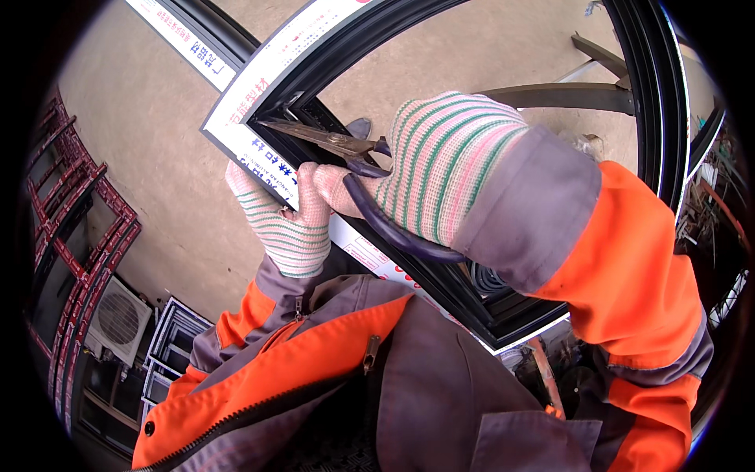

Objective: The person installs a black rubber seal into the groove of a white window frame. They press the seal into place by hand along the frame's edges and corners, then use shears to trim the excess material at the joints for a precise fit.

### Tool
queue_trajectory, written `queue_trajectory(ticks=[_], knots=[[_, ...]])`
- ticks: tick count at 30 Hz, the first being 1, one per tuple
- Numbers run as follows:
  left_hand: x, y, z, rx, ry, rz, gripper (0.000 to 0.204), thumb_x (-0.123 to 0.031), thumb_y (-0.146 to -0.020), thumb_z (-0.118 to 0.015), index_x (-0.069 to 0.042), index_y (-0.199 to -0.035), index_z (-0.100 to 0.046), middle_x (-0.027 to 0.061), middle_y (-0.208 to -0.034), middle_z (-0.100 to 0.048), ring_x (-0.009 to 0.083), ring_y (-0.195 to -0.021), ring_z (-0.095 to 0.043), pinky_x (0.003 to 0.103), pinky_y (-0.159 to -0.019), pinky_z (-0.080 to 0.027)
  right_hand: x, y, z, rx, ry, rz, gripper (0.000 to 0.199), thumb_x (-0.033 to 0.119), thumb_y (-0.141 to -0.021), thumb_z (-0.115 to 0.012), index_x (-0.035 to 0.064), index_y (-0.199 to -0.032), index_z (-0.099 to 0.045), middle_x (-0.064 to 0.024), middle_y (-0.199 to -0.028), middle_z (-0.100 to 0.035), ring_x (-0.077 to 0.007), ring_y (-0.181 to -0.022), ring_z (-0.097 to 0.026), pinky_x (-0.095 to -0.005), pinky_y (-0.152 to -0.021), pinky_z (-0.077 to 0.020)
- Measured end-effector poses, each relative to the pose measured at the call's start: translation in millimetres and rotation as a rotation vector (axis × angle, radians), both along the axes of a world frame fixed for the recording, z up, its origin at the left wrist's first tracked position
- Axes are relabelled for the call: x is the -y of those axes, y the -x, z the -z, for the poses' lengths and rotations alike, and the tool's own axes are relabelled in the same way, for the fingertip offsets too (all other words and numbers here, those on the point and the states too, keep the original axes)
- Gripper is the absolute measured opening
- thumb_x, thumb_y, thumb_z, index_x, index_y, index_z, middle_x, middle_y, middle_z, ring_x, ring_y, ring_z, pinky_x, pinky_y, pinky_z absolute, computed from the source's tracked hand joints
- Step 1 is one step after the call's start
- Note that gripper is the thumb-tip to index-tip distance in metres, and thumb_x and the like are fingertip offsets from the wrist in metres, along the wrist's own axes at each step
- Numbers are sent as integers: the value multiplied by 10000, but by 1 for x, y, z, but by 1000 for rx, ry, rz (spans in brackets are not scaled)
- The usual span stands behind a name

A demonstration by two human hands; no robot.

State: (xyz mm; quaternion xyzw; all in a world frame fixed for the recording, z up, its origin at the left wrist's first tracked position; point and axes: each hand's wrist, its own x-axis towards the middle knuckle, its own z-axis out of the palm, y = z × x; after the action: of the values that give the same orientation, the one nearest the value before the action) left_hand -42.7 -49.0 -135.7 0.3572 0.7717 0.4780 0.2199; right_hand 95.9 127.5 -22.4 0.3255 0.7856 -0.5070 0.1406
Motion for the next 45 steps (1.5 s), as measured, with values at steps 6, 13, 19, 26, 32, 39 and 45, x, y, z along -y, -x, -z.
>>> queue_trajectory(ticks=[6, 13, 19, 26, 32, 39, 45], knots=[[-2, 0, 2, -16, -3, 9, 824, -113, -797, -731, 30, -1508, -339, 194, -1338, -421, 308, -1245, -493, 451, -1091, -411, 0, -2, 5, 5, 3, 14, 509, 495, -917, -719, -10, -858, -747, -152, -637, -658, -252, -586, -658, -376, -569, -529], [-5, -1, 1, 1, -63, -1, 813, -110, -811, -714, 30, -1508, -320, 178, -1315, -426, 282, -1208, -514, 421, -1069, -431, 0, -3, 6, 6, 4, 19, 490, 483, -918, -718, -3, -863, -744, -154, -643, -661, -264, -594, -663, -382, -573, -533], [-2, 0, 4, -91, -15, 0, 829, -109, -798, -711, 33, -1517, -323, 191, -1330, -425, 311, -1244, -496, 445, -1098, -405, 0, -2, 10, 13, 5, 19, 475, 473, -919, -718, 2, -866, -741, -157, -648, -664, -275, -600, -667, -388, -577, -536], [-4, -4, -6, 62, 7, -20, 783, -78, -817, -688, 14, -1512, -338, 173, -1313, -439, 272, -1188, -522, 407, -1046, -433, -1, -2, 15, 15, -6, 12, 456, 462, -920, -717, 8, -871, -738, -160, -654, -667, -287, -608, -671, -394, -581, -539], [-3, -6, -2, 140, 3, -51, 830, -94, -792, -697, 38, -1517, -313, 198, -1341, -412, 313, -1259, -486, 449, -1111, -394, -7, -5, 27, 12, -17, 7, 441, 452, -920, -716, 14, -874, -735, -162, -659, -669, -297, -614, -675, -399, -584, -542], [-6, -6, -8, 169, -30, -51, 795, -103, -815, -688, 31, -1507, -320, 183, -1325, -425, 280, -1224, -505, 432, -1094, -408, -7, -6, 35, -14, -44, 5, 422, 440, -921, -716, 20, -878, -732, -165, -665, -673, -309, -622, -680, -405, -589, -545], [-5, -6, -6, 183, -8, -69, 774, -125, -829, -692, 32, -1498, -336, 168, -1303, -428, 261, -1200, -510, 420, -1078, -412, -4, -7, 49, -39, -85, -12, 407, 430, -922, -715, 26, -882, -729, -167, -670, -675, -320, -629, -684, -410, -592, -548]])
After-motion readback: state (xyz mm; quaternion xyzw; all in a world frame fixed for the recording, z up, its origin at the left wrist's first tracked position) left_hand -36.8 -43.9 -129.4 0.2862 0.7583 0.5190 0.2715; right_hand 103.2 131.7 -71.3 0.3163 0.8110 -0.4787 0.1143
